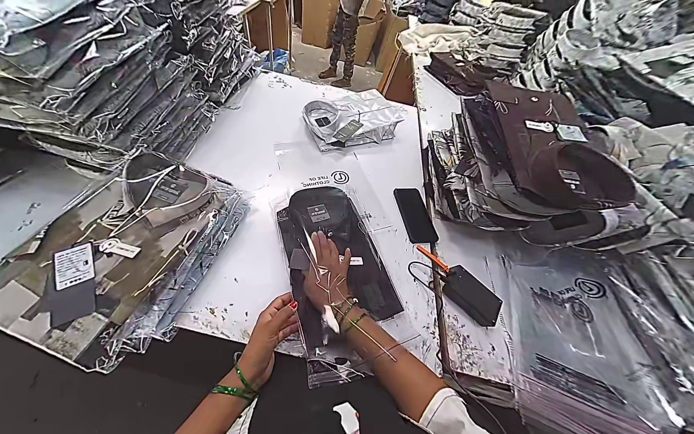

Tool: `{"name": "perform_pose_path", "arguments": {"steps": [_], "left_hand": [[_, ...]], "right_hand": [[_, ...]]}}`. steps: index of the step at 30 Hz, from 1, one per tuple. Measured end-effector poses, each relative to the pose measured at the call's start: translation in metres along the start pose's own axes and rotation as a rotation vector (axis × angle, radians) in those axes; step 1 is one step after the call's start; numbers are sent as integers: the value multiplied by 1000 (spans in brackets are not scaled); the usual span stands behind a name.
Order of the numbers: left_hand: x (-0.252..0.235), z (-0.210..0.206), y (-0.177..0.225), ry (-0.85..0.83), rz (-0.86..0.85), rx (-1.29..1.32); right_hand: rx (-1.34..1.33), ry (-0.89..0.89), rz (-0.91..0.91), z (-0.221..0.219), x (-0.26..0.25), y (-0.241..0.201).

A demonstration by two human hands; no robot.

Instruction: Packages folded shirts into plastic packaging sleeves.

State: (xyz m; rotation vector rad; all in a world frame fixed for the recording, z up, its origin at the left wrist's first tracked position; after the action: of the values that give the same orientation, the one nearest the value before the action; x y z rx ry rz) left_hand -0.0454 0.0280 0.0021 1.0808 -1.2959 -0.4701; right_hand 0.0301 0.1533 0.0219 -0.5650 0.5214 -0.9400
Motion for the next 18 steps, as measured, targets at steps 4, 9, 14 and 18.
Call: {"name": "perform_pose_path", "arguments": {"steps": [4, 9, 14, 18], "left_hand": [[1, -1, 0, -78, -19, 2], [4, -7, -4, -278, 30, 92], [1, -24, 27, -152, -101, -27], [15, -69, 104, -219, -416, -279]], "right_hand": [[-273, -171, 2, 10, 0, 4], [-120, -154, 307, 51, 67, 25], [-76, -143, 131, 87, 122, 75], [-257, 57, -55, 91, 109, 55]]}}
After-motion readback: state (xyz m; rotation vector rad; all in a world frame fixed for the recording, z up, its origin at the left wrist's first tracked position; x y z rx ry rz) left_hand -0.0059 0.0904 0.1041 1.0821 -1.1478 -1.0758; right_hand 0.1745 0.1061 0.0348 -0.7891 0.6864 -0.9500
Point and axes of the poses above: each hand's wrist, its own x-axis away from the middle knuckle, its own z-axis out of the back of the hand, y = z × x, the point moved 4 cm from there along -x, towards the middle knuckle, and after that the axes turned 15 degrees about -x, right-handed, at the moved point
